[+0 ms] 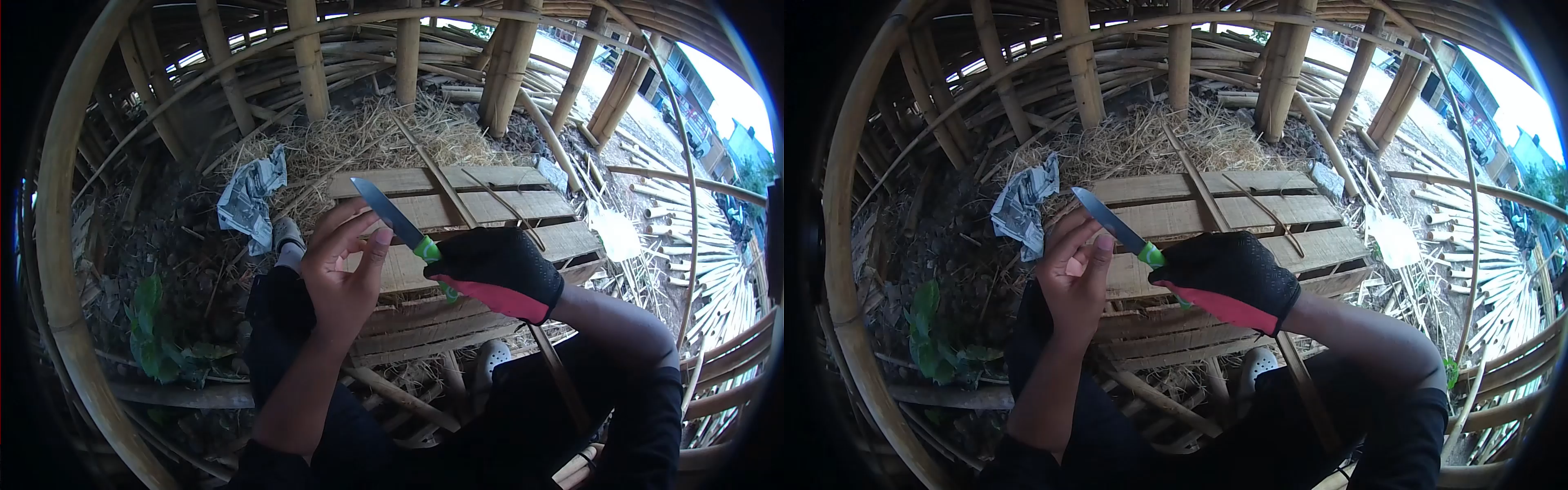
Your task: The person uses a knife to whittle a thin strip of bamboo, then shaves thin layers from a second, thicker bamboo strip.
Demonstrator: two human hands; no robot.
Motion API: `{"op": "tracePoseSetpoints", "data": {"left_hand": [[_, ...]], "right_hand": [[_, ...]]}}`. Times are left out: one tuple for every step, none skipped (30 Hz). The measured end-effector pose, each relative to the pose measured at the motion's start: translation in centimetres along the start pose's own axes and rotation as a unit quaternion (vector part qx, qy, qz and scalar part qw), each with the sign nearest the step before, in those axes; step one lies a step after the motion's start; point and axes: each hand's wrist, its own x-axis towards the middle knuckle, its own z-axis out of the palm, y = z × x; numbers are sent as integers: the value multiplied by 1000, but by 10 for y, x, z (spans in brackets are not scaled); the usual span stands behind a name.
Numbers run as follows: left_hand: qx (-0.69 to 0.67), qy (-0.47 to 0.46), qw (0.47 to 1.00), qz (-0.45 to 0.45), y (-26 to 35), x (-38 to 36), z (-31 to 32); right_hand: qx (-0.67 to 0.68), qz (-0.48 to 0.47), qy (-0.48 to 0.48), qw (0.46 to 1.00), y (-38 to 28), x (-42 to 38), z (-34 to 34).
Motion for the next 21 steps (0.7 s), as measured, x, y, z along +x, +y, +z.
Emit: {"op": "tracePoseSetpoints", "data": {"left_hand": [[0, 0, 1000, 1, 0, -2, 0], [-28, -12, 999, -37, 2, -4, 0], [-56, -25, 995, -76, 5, -4, 1], [-56, -25, 995, -75, 7, -5, 3], [-87, -29, 992, -90, 8, -6, 5], [-118, -33, 987, -104, 10, -6, 7], [-119, -33, 987, -104, 12, -7, 8], [-143, -36, 980, -136, 15, -8, 9], [-167, -39, 971, -169, 17, -9, 9], [-167, -38, 971, -169, 17, -9, 8], [-172, -39, 969, -175, 18, -9, 8], [-176, -41, 967, -182, 18, -10, 7], [-176, -41, 967, -181, 21, -10, 7], [-184, -50, 962, -194, 24, -10, 6], [-191, -58, 958, -207, 26, -10, 6], [-191, -59, 958, -207, 28, -12, 7], [-209, -60, 951, -221, 30, -15, 11], [-227, -61, 943, -234, 31, -16, 14], [-227, -61, 943, -235, 32, -17, 15], [-189, -56, 950, -241, 33, -17, 16], [-151, -51, 956, -247, 33, -18, 17]], "right_hand": [[7, 34, -15, 999, -5, 2, -3], [15, 68, -31, 997, -7, 3, -4], [15, 68, -31, 997, -7, 2, -4], [-9, 43, -24, 999, -5, 2, -3], [-33, 18, -17, 999, -3, 1, -2], [-33, 18, -17, 999, -2, 0, -2], [-49, 2, -20, 999, 0, -2, -2], [-64, -15, -24, 998, 1, -3, -2], [-65, -15, -24, 998, 5, -3, 0], [-55, -40, -23, 997, 8, -4, 2], [-46, -64, -22, 997, 10, -4, 3], [-46, -64, -22, 997, 6, -3, 1], [-49, -45, -35, 997, -1, 1, -3], [-51, -27, -49, 997, -6, 3, -6], [-51, -26, -48, 997, -7, 3, -8], [24, 15, -36, 999, -8, 4, -9], [99, 56, -24, 993, -8, 4, -9], [99, 57, -24, 993, -6, 2, -8], [110, 38, -5, 993, -1, -2, -5], [121, 18, 14, 992, 2, -4, -3], [121, 19, 13, 992, 2, -4, -2]]}}
